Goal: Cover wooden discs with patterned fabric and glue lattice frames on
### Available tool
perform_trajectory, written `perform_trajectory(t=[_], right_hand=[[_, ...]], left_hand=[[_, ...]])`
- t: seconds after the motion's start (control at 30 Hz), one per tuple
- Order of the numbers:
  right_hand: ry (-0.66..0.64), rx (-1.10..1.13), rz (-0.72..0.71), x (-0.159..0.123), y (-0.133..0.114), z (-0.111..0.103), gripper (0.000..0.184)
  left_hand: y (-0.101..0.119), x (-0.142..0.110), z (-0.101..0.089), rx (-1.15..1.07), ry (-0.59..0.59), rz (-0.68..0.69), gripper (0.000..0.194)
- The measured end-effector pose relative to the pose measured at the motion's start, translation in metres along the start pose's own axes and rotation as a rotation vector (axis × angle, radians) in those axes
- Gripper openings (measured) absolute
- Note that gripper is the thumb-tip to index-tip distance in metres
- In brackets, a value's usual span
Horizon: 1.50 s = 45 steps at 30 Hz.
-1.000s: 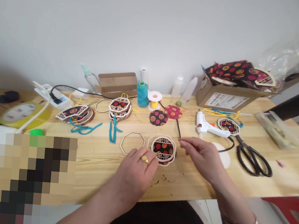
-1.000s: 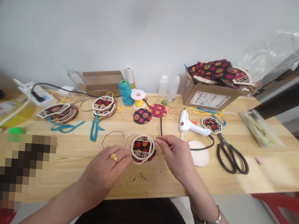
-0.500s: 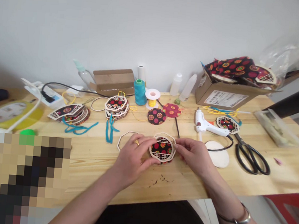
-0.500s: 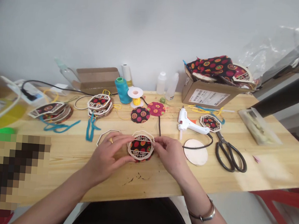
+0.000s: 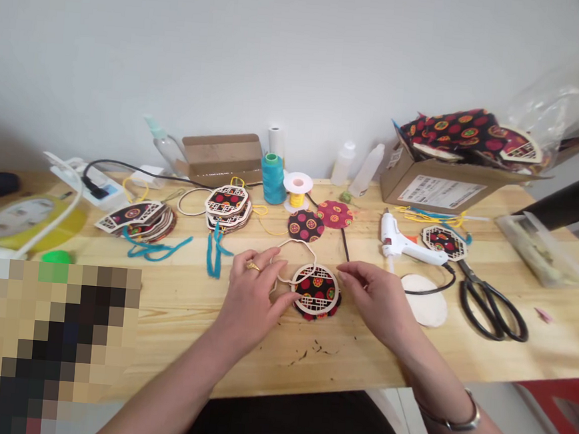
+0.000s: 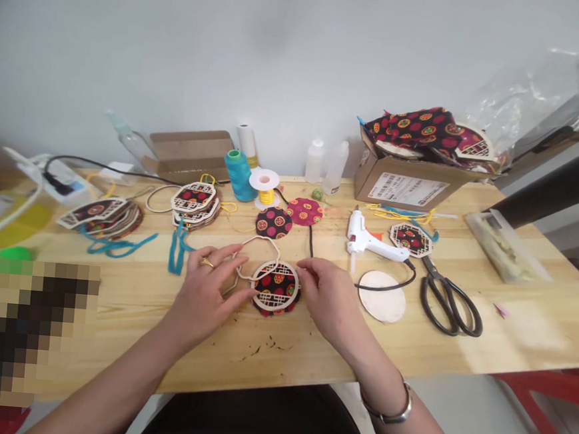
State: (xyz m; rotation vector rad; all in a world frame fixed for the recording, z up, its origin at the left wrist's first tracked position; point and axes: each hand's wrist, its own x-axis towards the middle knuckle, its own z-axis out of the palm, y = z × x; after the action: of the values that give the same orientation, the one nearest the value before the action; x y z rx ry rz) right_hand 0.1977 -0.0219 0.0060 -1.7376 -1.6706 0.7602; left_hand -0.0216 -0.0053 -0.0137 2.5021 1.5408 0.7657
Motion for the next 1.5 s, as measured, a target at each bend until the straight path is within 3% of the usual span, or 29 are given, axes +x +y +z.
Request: perform_trajectory(t=[0.13,0.33,0.5,0.6,0.73,0.9,1.17,1.33,1.5], right_hand=[[-0.017,-0.06,-0.132,-0.001,0.001,0.003,0.019],[-0.06,-0.134,-0.339,-0.006,-0.001,0.003,0.045],[-0.027,-0.1,-0.312,-0.005,0.0,0.006,0.041],[0.026,-0.003,-0.256,-0.003,0.005,0.004,0.048],[-0.044,0.055,-0.29,-0.002,0.012,0.0,0.07],[-0.134,0.077,-0.324,-0.002,0.013,-0.003,0.076],[-0.178,0.025,-0.345,-0.002,0.011,-0.004,0.071],[-0.214,-0.009,-0.357,-0.003,0.013,-0.003,0.072],[-0.232,-0.036,-0.352,-0.003,0.013,-0.002,0.071]], left_hand=[[-0.002,0.0,0.0,0.01,-0.032,0.032,0.022],[-0.007,0.001,0.0,0.02,-0.008,0.057,0.017],[-0.006,0.003,-0.003,-0.031,0.1,0.12,0.017],[-0.005,0.002,-0.005,-0.132,0.102,0.192,0.023],[-0.004,0.001,-0.004,-0.237,0.085,0.32,0.026],[0.0,0.002,-0.004,-0.299,0.062,0.423,0.024],[0.001,0.0,-0.006,-0.249,-0.09,0.376,0.022],[-0.001,-0.001,-0.005,-0.196,-0.19,0.171,0.069],[0.001,-0.003,-0.004,-0.201,-0.235,0.064,0.083]])
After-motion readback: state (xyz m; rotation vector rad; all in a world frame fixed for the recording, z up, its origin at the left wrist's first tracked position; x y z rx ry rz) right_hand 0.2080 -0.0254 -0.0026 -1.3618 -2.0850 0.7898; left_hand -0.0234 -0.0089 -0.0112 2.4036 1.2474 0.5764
